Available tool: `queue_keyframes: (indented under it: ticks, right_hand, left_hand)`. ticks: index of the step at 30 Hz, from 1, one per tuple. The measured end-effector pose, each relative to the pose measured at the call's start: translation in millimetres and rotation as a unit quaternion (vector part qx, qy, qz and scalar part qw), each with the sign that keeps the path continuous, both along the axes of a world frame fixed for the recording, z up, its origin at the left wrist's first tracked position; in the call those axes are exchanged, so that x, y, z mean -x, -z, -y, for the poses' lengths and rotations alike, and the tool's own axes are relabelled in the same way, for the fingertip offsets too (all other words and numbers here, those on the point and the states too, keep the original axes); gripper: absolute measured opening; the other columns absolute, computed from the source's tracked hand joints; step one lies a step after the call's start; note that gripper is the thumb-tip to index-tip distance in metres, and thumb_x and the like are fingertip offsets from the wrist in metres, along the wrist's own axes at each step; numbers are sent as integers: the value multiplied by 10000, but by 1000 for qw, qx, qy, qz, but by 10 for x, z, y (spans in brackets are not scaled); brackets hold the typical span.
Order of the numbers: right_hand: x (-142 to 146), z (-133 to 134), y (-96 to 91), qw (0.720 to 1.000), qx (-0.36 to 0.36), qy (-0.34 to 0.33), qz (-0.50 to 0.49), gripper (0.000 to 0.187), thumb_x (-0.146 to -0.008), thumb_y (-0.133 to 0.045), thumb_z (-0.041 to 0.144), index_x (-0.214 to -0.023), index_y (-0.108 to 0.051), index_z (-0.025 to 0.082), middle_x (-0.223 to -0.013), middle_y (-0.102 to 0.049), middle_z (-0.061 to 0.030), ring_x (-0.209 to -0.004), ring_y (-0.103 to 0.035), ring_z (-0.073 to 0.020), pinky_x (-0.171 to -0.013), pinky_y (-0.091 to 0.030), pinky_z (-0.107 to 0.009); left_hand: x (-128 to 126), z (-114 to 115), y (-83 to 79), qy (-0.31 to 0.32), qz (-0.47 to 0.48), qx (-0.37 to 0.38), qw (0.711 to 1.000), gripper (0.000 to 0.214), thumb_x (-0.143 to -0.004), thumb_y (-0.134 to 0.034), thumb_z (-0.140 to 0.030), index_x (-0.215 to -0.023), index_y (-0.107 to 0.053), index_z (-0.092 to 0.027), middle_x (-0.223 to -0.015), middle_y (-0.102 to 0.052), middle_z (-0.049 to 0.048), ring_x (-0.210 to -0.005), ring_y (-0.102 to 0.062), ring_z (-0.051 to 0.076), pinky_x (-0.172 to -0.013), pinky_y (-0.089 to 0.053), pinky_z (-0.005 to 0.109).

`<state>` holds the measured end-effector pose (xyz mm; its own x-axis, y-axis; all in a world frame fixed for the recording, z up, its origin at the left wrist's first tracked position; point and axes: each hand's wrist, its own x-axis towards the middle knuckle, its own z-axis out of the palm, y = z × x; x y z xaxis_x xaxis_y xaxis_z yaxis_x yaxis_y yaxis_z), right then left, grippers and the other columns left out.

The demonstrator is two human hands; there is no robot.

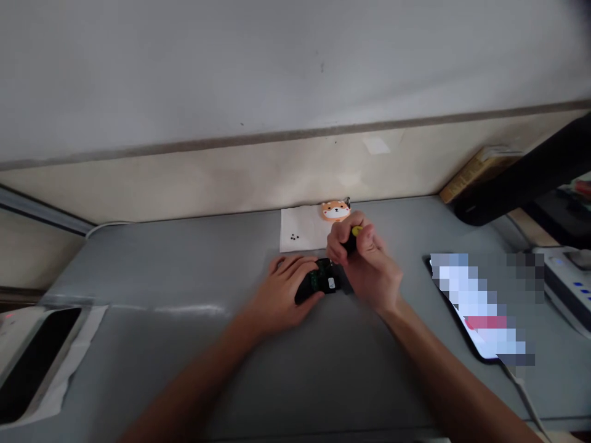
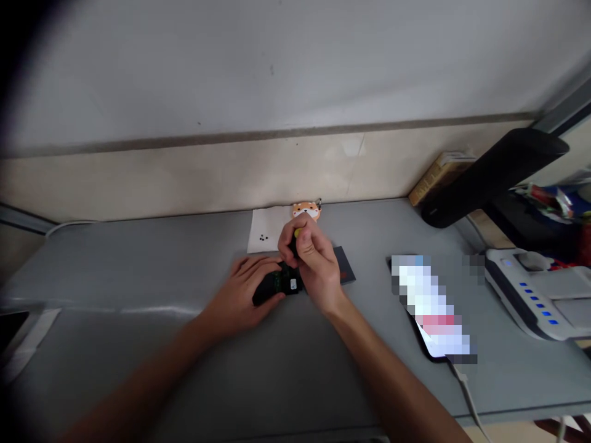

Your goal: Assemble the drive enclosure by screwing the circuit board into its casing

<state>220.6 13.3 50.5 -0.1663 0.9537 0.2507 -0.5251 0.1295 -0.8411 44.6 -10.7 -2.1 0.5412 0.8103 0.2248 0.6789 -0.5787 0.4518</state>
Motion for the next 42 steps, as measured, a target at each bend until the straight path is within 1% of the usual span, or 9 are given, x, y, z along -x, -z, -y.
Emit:
queue_keyframes:
  ticks: [9, 15, 20, 24, 27, 30, 32, 35, 42]
  right_hand:
    - [-8, -68, 45, 1000, 11, -21, 2, 311, -951, -624, 536, -883, -488, 265, -676, -489, 46, -574, -369, -127, -581, -321, -290]
    - [-77, -149, -16, 999, 28, -16, 19, 362, -930, -627, 567, -808, -547, 237, -775, -509, -3, -653, -467, -151, -616, -417, -316]
    - [-40, -170, 7, 998, 59, -10, -35, 392, -961, -541, 613, -842, -561, 240, -688, -441, 14, -589, -395, -140, -577, -380, -301]
    - [-10, -150, 67, 998, 30, -9, -53, 322, -925, -652, 545, -877, -499, 266, -642, -409, 51, -555, -347, -128, -569, -342, -281]
    - [-52, -166, 83, 999, 18, -8, -49, 333, -915, -679, 500, -824, -469, 258, -699, -470, 37, -586, -397, -130, -590, -372, -284]
    - [-135, -195, 63, 1000, 14, -13, -14, 302, -927, -649, 507, -822, -544, 243, -817, -520, -4, -669, -482, -150, -647, -434, -318]
    - [-172, -199, 43, 999, 16, -38, 9, 307, -943, -615, 520, -835, -588, 234, -803, -513, -16, -681, -498, -164, -658, -449, -334]
    - [-149, -174, 23, 998, 24, -56, -5, 335, -958, -577, 543, -828, -571, 234, -733, -477, -5, -628, -458, -156, -621, -431, -324]
    - [-61, -151, 52, 999, 30, -15, -31, 359, -907, -652, 566, -866, -450, 272, -649, -418, 52, -547, -341, -132, -551, -332, -282]
  left_hand:
    - [-3, 9, -11, 11, -19, -36, 999, 255, -979, -585, -316, -1220, -608, -235, -1330, -664, 77, -1216, -591, 271, -1085, -388, 475]
    - [-9, 11, -8, 9, -15, -50, 999, 205, -968, -590, -288, -1163, -630, -239, -1322, -671, 69, -1216, -594, 262, -1076, -391, 465]
    - [-19, 7, -24, 10, -7, -55, 998, 184, -954, -591, -272, -1128, -639, -237, -1306, -684, 66, -1203, -605, 260, -1064, -403, 460]
    - [-14, 4, -32, 13, -6, -54, 998, 173, -947, -591, -266, -1110, -643, -237, -1309, -685, 67, -1203, -606, 261, -1047, -412, 458]
    - [-13, -2, -28, 13, -4, -52, 999, 148, -940, -594, -267, -1076, -645, -237, -1308, -686, 65, -1194, -611, 262, -1046, -410, 465]
    - [-21, -6, -26, 12, 0, -57, 998, 123, -929, -602, -263, -1039, -646, -232, -1287, -696, 65, -1183, -618, 263, -1039, -414, 467]
    - [-27, -5, -28, 10, 6, -63, 998, 107, -923, -608, -261, -1018, -646, -230, -1275, -702, 65, -1172, -623, 260, -1033, -419, 461]
    - [-26, -4, -30, 8, 11, -69, 997, 97, -926, -607, -256, -1009, -650, -231, -1271, -705, 63, -1163, -627, 254, -1035, -421, 456]
    - [-7, -11, -5, 17, 6, -68, 997, 133, -938, -598, -269, -1050, -658, -229, -1284, -697, 80, -1176, -620, 264, -1036, -427, 471]
